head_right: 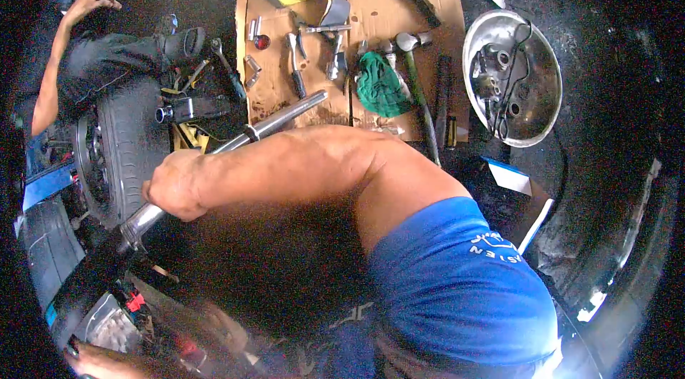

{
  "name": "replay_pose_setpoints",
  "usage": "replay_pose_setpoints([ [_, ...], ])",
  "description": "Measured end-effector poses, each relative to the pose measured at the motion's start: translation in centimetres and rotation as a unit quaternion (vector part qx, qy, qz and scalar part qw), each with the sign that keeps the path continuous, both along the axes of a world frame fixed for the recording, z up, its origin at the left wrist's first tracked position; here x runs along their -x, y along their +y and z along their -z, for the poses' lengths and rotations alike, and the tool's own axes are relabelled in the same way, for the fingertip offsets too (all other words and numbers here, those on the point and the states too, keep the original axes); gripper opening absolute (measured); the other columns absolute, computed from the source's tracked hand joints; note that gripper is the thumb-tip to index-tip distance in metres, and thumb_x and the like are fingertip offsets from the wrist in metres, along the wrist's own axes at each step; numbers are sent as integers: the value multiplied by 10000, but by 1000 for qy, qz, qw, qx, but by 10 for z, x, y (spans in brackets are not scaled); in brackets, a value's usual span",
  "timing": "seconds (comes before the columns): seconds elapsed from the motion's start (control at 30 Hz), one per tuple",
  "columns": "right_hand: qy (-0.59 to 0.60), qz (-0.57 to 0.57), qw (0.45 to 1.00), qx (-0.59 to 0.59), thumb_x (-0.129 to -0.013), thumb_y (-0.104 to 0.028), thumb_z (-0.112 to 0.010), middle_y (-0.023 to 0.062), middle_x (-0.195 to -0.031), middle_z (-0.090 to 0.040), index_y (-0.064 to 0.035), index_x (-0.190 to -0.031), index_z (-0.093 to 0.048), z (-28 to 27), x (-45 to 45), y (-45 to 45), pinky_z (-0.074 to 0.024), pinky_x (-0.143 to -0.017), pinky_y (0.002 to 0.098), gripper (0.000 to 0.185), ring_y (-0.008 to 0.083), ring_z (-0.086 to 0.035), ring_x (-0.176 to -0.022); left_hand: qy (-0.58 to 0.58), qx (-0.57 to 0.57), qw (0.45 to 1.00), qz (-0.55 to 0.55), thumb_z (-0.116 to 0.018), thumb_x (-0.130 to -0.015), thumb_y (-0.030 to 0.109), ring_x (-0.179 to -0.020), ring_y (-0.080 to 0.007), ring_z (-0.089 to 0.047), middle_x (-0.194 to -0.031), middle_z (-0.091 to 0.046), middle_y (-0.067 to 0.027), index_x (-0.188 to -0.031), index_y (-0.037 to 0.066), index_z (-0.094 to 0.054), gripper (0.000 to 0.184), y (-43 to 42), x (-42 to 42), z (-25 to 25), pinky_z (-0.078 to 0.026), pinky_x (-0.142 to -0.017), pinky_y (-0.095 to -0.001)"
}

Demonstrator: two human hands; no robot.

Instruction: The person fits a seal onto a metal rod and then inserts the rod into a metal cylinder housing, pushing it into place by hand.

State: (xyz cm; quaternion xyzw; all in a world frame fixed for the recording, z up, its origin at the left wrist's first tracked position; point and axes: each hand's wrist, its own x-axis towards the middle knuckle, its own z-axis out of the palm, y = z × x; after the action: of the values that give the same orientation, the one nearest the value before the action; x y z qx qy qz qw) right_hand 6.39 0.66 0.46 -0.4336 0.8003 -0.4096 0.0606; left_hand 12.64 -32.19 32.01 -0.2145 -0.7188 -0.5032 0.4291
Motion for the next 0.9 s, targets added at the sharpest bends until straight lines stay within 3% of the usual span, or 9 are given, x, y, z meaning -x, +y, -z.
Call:
replay_pose_setpoints([
  [0.33,-10,18,999,28,-709,-158,-636,185,-733,-661,-14,-978,-573,16,14,17,-539,-642,478,311,383,-674,-727,-29,46,997,57,-612,-883,244,-1009,-198,-563,-1062,-621,-43,-1182,146,-563,319,25,36,-11,-447,-805,-532],
  [0.4,-11,16,999,34,-707,-164,-641,185,-726,-658,-13,-963,-569,17,16,18,-538,-641,481,306,383,-672,-722,67,-78,994,36,-579,-894,209,-906,-221,-586,-978,-633,-39,-1171,149,-563,284,56,47,-4,-460,-775,-494],
  [0.47,-11,12,998,59,-701,-175,-648,177,-703,-653,-12,-954,-559,16,18,26,-534,-630,485,314,386,-668,-708,-12,-27,996,84,-563,-902,245,-810,-260,-595,-900,-624,-61,-1100,142,-566,223,64,43,-9,-467,-730,-495],
  [0.6,-70,-84,990,94,-639,-172,-750,216,-943,-654,-4,-1028,-553,19,28,57,-520,-789,475,467,403,-632,-936,-37,23,998,55,-554,-903,271,-793,-282,-597,-864,-616,-79,-1057,122,-563,215,67,50,-13,-473,-714,-496],
  [0.67,10,-63,973,224,-577,-155,-802,216,-1118,-601,-12,-1144,-546,53,39,92,-477,-921,456,638,395,-567,-1078,-45,37,997,45,-549,-903,284,-785,-293,-598,-846,-612,-89,-1036,111,-562,218,70,50,-15,-475,-706,-497],
  [0.73,-56,19,994,95,-551,-140,-808,202,-1194,-562,-3,-1240,-510,90,42,150,-437,-998,427,763,366,-522,-1153,-58,49,996,40,-544,-904,296,-776,-304,-600,-828,-609,-98,-1015,101,-560,225,72,49,-22,-478,-698,-498],
  [0.77,-225,71,970,-59,-583,-134,-785,191,-1259,-532,-9,-1288,-488,97,38,171,-405,-1043,404,774,343,-484,-1214,-59,56,996,41,-542,-904,303,-772,-309,-600,-819,-607,-103,-1004,96,-560,231,76,50,-19,-479,-694,-499],
  [0.83,-78,166,968,-172,-661,-176,-759,176,-1310,-492,-18,-1292,-484,229,13,180,-378,-1093,389,706,330,-397,-1301,-66,62,995,38,-538,-904,316,-763,-320,-601,-801,-603,-112,-983,86,-558,244,78,49,-22,-482,-686,-499],
  [0.9,-82,171,980,-62,-655,-385,-759,198,-1197,-539,-7,-1206,-525,227,-6,173,-351,-1046,492,708,372,-472,-1180,-74,69,994,38,-533,-905,329,-755,-331,-602,-783,-599,-121,-962,75,-557,261,84,52,-20,-485,-678,-500],
])
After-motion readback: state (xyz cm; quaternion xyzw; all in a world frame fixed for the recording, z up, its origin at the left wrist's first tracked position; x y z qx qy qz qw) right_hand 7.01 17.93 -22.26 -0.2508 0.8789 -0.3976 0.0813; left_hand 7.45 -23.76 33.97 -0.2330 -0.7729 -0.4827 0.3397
